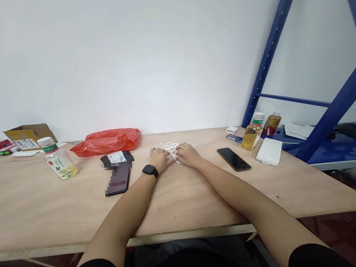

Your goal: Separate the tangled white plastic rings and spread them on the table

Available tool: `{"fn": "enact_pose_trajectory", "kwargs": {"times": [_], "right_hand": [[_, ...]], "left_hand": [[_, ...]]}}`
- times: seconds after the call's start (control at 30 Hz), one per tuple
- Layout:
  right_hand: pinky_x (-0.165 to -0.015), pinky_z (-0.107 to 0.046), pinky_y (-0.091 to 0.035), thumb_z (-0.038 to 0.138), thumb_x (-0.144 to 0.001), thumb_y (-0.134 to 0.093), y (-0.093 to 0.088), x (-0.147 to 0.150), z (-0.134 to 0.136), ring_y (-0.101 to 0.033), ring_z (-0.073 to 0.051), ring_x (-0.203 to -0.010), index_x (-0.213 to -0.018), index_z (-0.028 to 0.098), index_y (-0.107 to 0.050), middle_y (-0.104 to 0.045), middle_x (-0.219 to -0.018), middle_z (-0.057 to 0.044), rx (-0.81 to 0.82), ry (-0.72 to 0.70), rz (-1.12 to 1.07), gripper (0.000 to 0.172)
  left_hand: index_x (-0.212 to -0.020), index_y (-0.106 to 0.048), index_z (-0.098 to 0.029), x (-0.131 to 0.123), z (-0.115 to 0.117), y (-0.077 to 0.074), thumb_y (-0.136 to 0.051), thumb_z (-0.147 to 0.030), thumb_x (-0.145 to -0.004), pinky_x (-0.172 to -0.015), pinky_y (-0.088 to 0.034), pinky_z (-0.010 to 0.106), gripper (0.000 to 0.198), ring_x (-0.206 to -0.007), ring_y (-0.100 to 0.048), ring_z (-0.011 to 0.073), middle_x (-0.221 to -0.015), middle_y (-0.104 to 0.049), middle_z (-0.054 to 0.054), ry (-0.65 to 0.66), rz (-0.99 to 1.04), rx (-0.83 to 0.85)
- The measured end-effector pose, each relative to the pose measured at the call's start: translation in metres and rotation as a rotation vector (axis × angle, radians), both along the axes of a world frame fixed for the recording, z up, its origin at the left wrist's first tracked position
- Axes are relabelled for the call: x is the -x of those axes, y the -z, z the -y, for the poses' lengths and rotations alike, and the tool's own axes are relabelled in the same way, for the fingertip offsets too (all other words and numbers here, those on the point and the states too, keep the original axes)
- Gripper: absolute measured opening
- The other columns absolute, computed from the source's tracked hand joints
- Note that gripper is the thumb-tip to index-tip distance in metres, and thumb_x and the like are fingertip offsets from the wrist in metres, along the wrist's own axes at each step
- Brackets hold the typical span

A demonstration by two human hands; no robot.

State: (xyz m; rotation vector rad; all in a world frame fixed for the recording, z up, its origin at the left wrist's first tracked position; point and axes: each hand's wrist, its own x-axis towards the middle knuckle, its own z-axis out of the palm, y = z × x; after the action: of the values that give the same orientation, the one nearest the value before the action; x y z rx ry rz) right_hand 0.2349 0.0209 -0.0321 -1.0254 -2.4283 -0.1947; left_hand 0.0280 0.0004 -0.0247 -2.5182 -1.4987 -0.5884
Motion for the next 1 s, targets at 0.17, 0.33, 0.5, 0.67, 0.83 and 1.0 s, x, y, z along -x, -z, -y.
{"fn": "enact_pose_trajectory", "kwargs": {"times": [0.17, 0.33, 0.5, 0.67, 0.83, 1.0], "right_hand": [[-0.091, -0.035, -0.039, 0.033, -0.087, -0.066, -0.005, 0.001, 0.003, -0.054, -0.024, -0.102, -0.09, 0.019, -0.071, -0.067, -0.101, -0.01, -0.016, 0.039, 0.037, 0.015], [-0.086, -0.034, -0.036, 0.041, -0.084, -0.069, -0.008, 0.004, 0.01, -0.056, -0.023, -0.097, -0.086, 0.02, -0.071, -0.069, -0.096, -0.008, 0.026, 0.096, 0.092, 0.021], [-0.089, -0.035, -0.034, 0.043, -0.091, -0.06, -0.007, 0.005, 0.018, -0.057, -0.024, -0.099, -0.092, 0.021, -0.071, -0.071, -0.097, -0.008, 0.045, 0.165, 0.075, 0.025], [-0.092, -0.037, -0.032, 0.038, -0.095, -0.054, -0.009, 0.002, 0.03, -0.054, -0.026, -0.104, -0.097, 0.022, -0.071, -0.07, -0.102, -0.01, -0.021, 0.157, 0.031, 0.024], [-0.093, -0.038, -0.033, 0.026, -0.092, -0.05, -0.013, 0.007, 0.051, -0.056, -0.025, -0.1, -0.092, 0.023, -0.072, -0.071, -0.096, -0.008, -0.03, 0.125, -0.059, 0.022], [-0.078, -0.033, -0.042, 0.033, -0.087, -0.052, -0.014, 0.018, 0.071, -0.061, -0.021, -0.079, -0.098, 0.025, -0.07, -0.069, -0.08, -0.003, 0.173, 0.177, -0.412, 0.023]], "left_hand": [[-0.11, -0.071, -0.025, -0.005, 0.008, -0.003, -0.048, -0.048, -0.093, -0.109, -0.021, 0.049, 0.036, -0.113, -0.056, 0.0286, -0.115, -0.07, 0.01, 0.008, 0.103, -0.001], [-0.105, -0.073, -0.025, -0.007, 0.008, 0.0, -0.05, -0.046, -0.09, -0.108, -0.022, 0.051, 0.035, -0.112, -0.056, 0.0302, -0.113, -0.071, 0.01, -0.007, 0.099, 0.037], [-0.102, -0.074, -0.022, -0.007, 0.007, 0.004, -0.053, -0.037, -0.086, -0.108, -0.021, 0.054, 0.03, -0.111, -0.056, 0.0321, -0.112, -0.071, 0.012, -0.038, 0.106, 0.04], [-0.098, -0.074, -0.023, -0.006, 0.01, -0.002, -0.047, -0.034, -0.09, -0.105, -0.031, 0.048, 0.03, -0.106, -0.06, 0.0262, -0.107, -0.074, 0.007, -0.09, 0.347, 0.093], [-0.078, -0.071, -0.015, -0.005, 0.019, -0.008, -0.047, -0.044, -0.088, -0.075, -0.05, 0.032, 0.039, -0.078, -0.063, 0.0189, -0.077, -0.071, 0.003, 0.108, 0.656, 0.409], [-0.092, -0.071, -0.013, 0.001, 0.037, -0.004, -0.051, -0.029, -0.085, -0.074, -0.052, 0.029, 0.026, -0.079, -0.064, 0.0167, -0.086, -0.072, 0.007, 0.209, 0.851, 0.512]]}}
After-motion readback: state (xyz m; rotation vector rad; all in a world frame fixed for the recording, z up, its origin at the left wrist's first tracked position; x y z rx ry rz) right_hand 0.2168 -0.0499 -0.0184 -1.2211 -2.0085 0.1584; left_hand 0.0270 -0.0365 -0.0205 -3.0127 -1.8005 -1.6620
